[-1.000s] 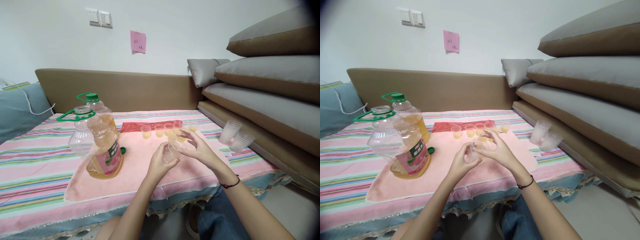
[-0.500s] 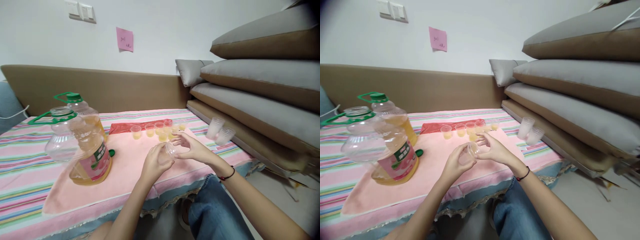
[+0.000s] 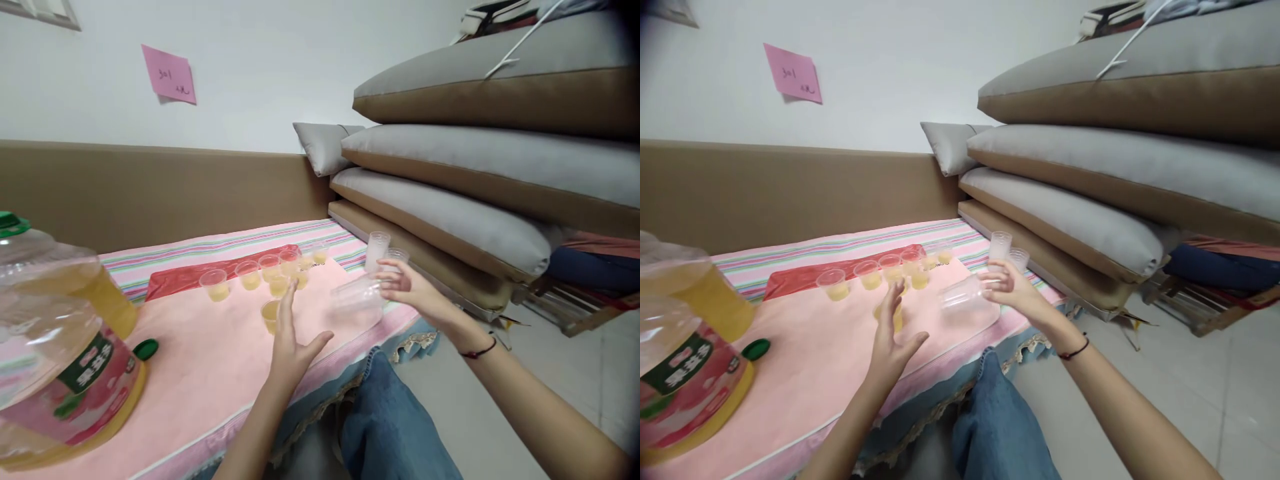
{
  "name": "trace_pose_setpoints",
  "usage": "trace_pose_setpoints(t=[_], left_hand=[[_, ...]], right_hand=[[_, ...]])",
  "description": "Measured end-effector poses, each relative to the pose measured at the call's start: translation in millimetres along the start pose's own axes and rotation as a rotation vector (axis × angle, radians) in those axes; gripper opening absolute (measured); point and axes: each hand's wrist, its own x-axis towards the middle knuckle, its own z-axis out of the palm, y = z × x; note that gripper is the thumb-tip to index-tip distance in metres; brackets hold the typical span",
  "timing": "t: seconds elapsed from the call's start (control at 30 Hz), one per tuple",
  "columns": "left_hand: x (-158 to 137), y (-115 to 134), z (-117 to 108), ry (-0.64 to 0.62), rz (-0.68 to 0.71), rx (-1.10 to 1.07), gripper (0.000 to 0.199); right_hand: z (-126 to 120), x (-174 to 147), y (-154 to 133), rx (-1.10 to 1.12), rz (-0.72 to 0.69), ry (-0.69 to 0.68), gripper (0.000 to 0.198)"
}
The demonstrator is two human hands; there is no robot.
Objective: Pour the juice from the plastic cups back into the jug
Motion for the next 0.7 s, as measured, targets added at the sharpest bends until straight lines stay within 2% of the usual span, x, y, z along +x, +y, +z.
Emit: trace_pose_setpoints(t=[0.17, 0.3, 0.43, 0.57, 0.7], left_hand=[[7, -11, -11, 0.092, 0.081, 0.093, 0.076], [15, -18, -29, 0.160, 0.121, 0.138, 0.071], [21, -24, -45, 0.232, 0.131, 0.131, 0.068], [24, -28, -56, 0.298, 0.088, 0.077, 0.065], [25, -30, -60, 0.330, 0.060, 0.024, 0.063]], right_hand=[[-101, 44, -9, -0.232, 0.006, 0.280, 0.079], [-158, 90, -15, -0.425, 0.069, 0.284, 0.089], [-179, 131, -11, -0.582, 0.101, 0.167, 0.100], [-181, 156, -9, -0.715, 0.129, 0.114, 0.098], [-178, 166, -7, -0.807, 0.156, 0.029, 0.098]])
